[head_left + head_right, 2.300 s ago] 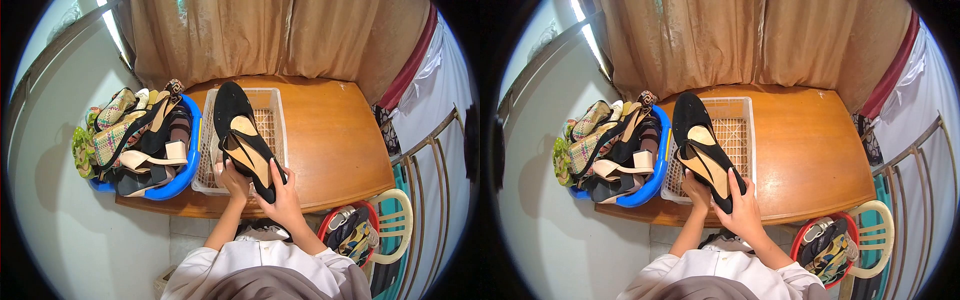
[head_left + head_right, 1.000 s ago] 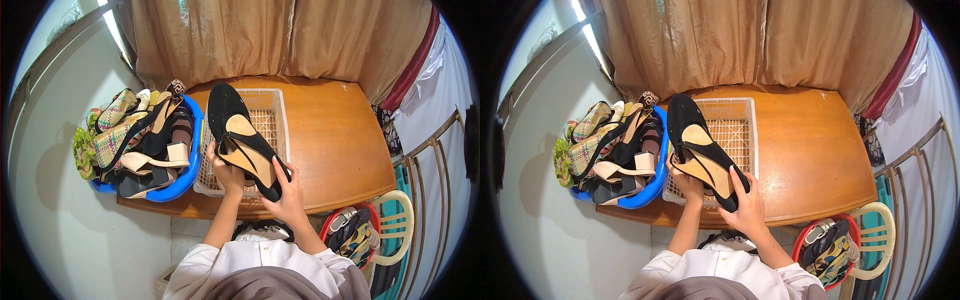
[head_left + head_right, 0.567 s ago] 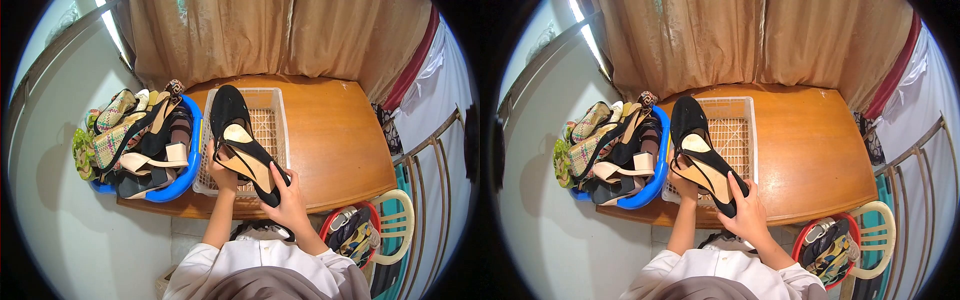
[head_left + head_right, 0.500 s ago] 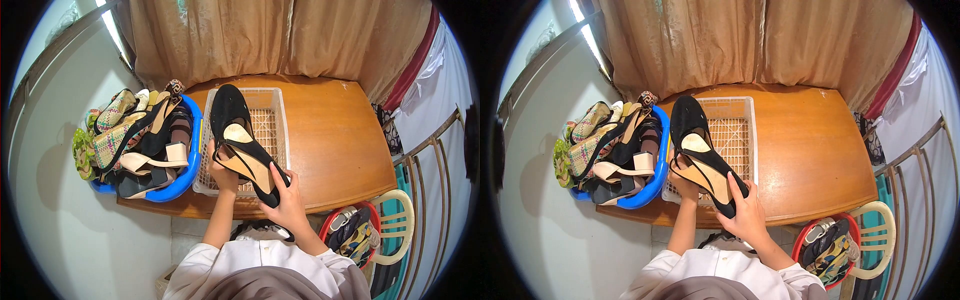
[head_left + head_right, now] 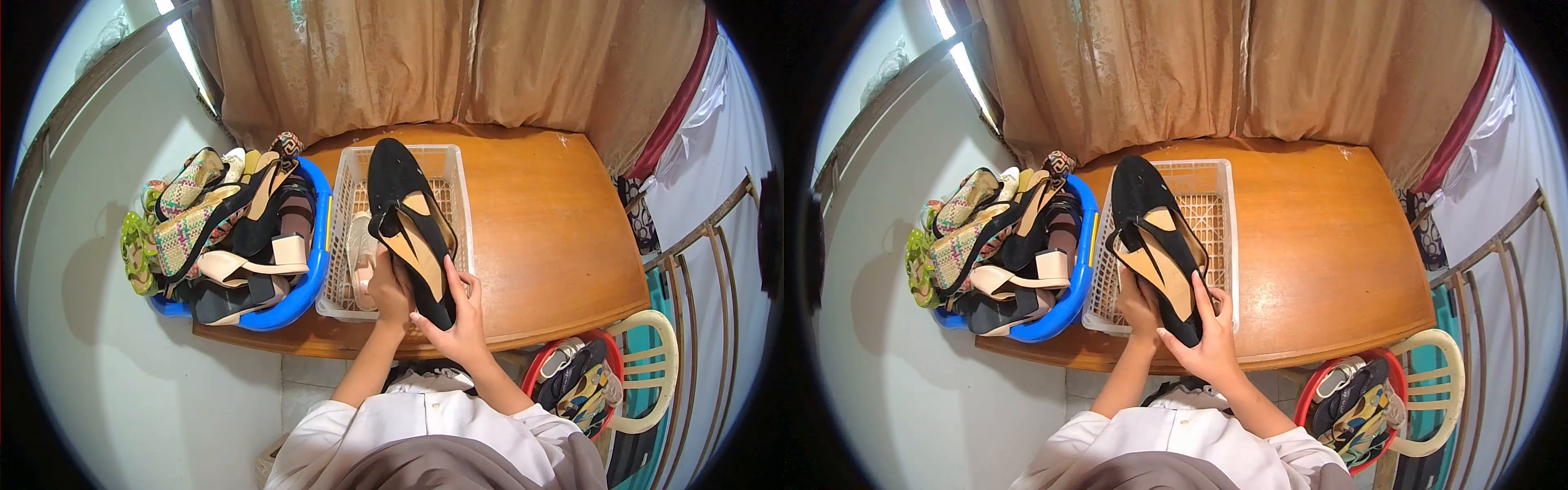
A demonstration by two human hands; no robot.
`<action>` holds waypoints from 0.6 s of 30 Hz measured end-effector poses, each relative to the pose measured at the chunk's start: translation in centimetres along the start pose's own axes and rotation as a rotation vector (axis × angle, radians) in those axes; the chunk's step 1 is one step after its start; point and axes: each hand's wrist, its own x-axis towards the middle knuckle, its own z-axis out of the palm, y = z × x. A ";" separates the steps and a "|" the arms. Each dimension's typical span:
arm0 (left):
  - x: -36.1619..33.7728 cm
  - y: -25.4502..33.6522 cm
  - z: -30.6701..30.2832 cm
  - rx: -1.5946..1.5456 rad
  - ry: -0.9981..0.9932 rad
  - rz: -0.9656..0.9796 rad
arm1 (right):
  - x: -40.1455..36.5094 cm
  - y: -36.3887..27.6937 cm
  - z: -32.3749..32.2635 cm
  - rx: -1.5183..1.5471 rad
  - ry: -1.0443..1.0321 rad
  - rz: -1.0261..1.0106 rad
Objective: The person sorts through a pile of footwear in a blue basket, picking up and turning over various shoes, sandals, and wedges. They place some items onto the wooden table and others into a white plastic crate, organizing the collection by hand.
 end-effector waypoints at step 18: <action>1.7 -2.4 0.6 -1.532 -0.504 -0.625 | 0.3 0.4 -1.1 -0.087 0.018 -0.154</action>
